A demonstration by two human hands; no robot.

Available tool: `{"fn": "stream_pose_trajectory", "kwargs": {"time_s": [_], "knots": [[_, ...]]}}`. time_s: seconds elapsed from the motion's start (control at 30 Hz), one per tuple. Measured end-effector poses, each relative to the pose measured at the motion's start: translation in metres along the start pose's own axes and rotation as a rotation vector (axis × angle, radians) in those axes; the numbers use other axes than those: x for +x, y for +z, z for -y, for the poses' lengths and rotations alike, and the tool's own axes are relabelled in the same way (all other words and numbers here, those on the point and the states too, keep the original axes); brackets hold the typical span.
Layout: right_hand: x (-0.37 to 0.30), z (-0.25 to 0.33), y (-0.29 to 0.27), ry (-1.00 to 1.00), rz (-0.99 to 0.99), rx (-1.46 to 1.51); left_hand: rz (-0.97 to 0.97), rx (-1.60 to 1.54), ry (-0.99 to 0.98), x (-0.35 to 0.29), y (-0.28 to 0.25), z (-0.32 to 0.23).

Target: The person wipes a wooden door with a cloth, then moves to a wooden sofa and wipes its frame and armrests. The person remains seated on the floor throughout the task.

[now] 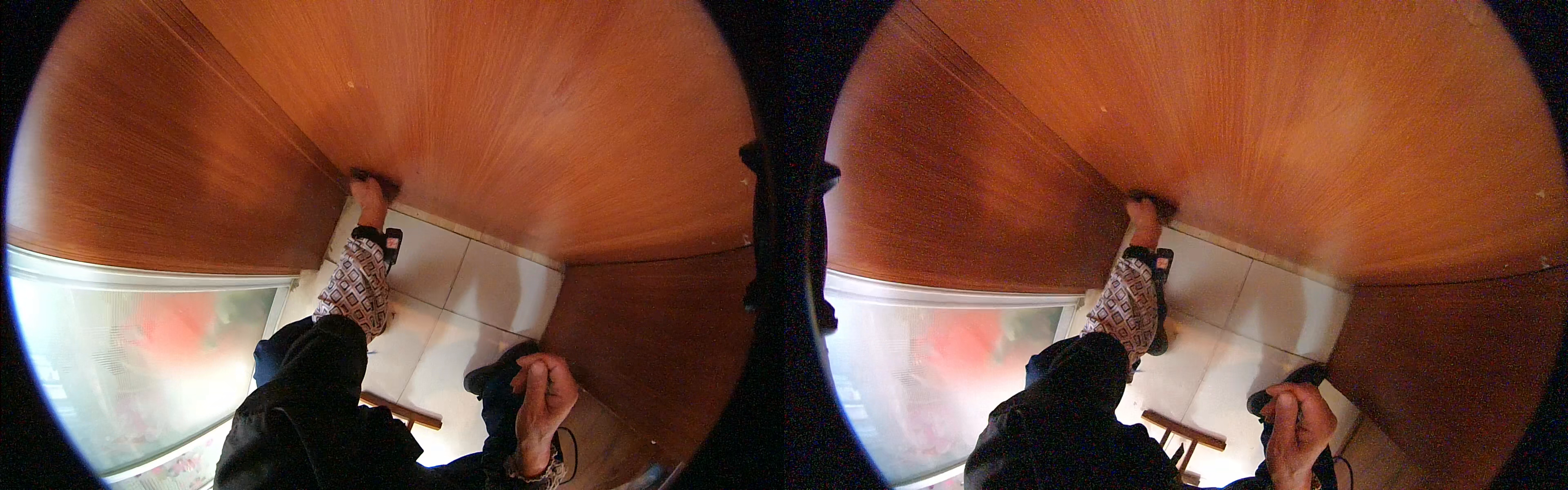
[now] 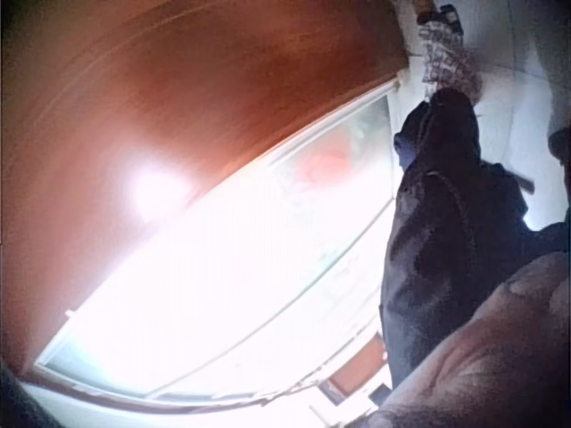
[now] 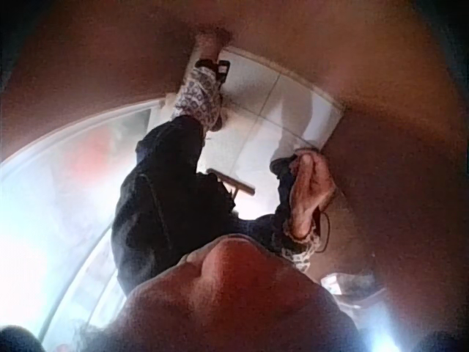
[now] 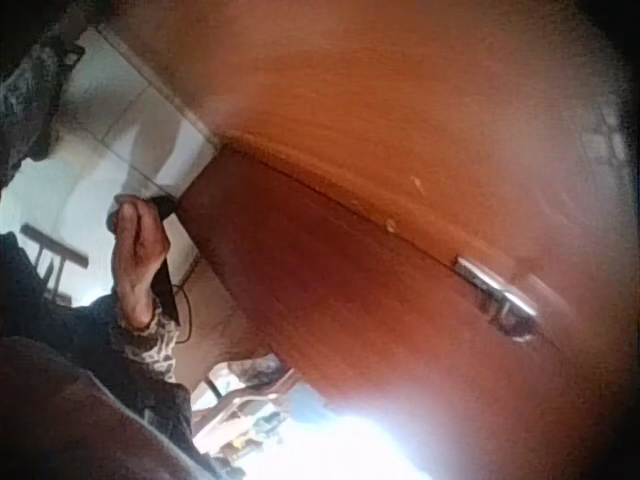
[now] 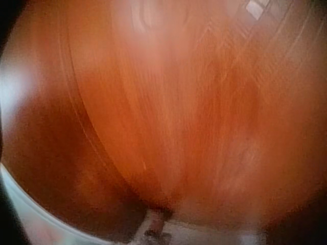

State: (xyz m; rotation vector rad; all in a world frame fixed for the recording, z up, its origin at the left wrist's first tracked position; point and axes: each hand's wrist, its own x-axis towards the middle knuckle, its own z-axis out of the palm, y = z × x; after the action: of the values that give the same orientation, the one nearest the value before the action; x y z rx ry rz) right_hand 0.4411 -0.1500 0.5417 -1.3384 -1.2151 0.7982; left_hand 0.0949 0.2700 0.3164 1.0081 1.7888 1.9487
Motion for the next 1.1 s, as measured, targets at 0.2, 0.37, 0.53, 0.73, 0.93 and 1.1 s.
{"fn": "stream_pose_trajectory", "kwargs": {"time_s": [0.2, 0.37, 0.53, 0.73, 0.93, 1.1], "knots": [[0.025, -0.021, 0.001, 0.053, 0.020, 0.049, -0.372, 0.348, 0.631, 0.028, -0.012, -0.130], [0.011, -0.037, -0.007, 0.037, 0.007, 0.023, -0.518, 0.209, 0.863, 0.031, -0.015, -0.176], [0.005, -0.018, -0.002, -0.011, -0.008, -0.010, -0.411, 0.364, 0.522, 0.035, -0.020, -0.114], [-0.008, 0.009, 0.002, -0.030, 0.018, -0.067, 0.048, 0.862, 0.222, 0.035, -0.020, -0.003], [-0.013, 0.002, 0.010, -0.018, -0.005, -0.105, 0.319, 1.164, 0.663, 0.067, -0.036, 0.119], [0.005, 0.005, 0.003, 0.035, 0.075, -0.053, -0.075, 0.495, -0.067, 0.087, -0.026, 0.062]]}}
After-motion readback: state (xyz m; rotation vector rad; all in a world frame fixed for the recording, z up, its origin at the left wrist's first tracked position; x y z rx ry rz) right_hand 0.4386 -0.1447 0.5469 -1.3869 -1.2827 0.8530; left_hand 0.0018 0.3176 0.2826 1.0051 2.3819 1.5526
